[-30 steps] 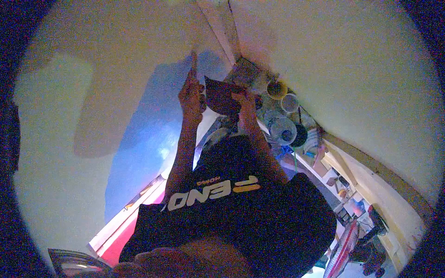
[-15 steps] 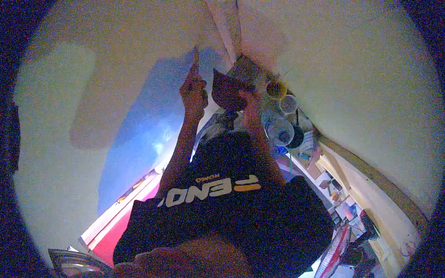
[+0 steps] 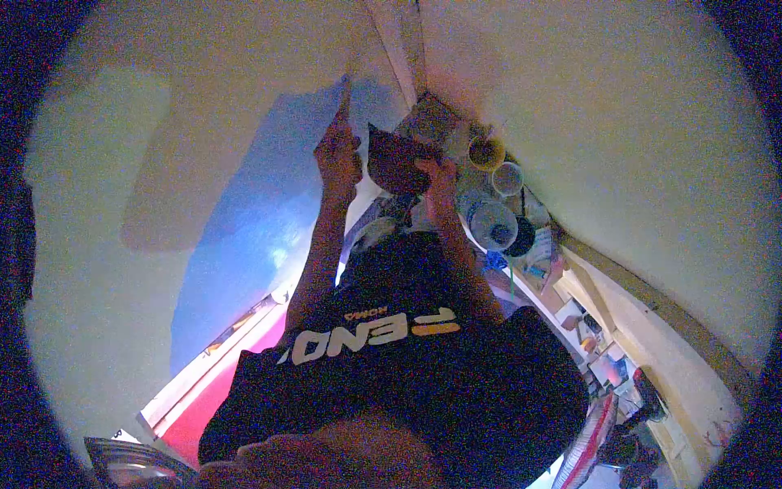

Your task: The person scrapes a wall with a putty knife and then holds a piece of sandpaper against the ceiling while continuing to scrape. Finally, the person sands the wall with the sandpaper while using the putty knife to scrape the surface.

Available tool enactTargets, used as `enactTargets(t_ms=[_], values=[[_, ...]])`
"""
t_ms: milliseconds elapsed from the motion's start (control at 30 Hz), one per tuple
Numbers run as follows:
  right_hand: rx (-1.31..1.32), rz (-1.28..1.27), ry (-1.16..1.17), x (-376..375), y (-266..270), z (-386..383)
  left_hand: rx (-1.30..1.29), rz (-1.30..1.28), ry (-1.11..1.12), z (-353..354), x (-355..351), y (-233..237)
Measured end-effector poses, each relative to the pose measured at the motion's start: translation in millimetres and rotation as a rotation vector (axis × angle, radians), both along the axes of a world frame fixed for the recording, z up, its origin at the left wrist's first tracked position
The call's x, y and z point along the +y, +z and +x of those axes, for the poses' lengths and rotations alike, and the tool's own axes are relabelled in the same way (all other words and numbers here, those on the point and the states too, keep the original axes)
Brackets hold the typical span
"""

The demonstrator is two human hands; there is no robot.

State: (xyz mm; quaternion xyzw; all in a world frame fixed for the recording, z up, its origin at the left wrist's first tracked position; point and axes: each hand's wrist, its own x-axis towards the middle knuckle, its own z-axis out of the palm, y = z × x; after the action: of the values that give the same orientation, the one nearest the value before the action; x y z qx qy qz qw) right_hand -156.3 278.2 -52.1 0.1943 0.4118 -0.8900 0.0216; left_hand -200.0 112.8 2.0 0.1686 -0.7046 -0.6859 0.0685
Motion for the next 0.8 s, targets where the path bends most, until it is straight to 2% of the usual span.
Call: enactTargets(t_ms=[33,100,133,233,300,400,533,633,700,800], values=[[0.014,-0.001,0.019,2.1,-1.0,-1.2,-0.006,0.001,0.007,1.6,-5.4,-7.8],[0.037,-0.003,0.040,6.0,-1.7,1.3,-0.026,-0.001,0.006,6.3,-5.0,11.4],[0.031,-0.014,0.052,8.7,-4.0,4.1,-0.091,-0.124,-0.037,3.6,1.1,20.8],[0.030,-0.026,0.057,15.8,-6.3,4.9,-0.086,0.107,-0.031,0.2,6.6,13.0],[0.057,-0.023,-0.017,12.6,3.1,0.1,-0.091,0.038,-0.014,2.6,-1.0,23.1],[0.001,0.007,0.064,15.4,29.5,1.5,-0.136,0.018,-0.032,-6.2,0.9,20.8],[0.012,0.003,-0.005,16.8,6.2,3.6,-0.093,-0.019,0.039,6.8,5.6,33.6],[0.002,0.003,0.018,14.3,23.2,11.6,-0.104,0.047,0.065,1.5,8.3,13.0],[-0.013,0.021,0.076,12.5,22.0,8.7,0.019,-0.168,0.013,13.0,5.7,20.9],[-0.023,0.043,0.012,9.8,23.8,8.0,-0.002,-0.204,-0.016,1.6,4.1,25.7]])
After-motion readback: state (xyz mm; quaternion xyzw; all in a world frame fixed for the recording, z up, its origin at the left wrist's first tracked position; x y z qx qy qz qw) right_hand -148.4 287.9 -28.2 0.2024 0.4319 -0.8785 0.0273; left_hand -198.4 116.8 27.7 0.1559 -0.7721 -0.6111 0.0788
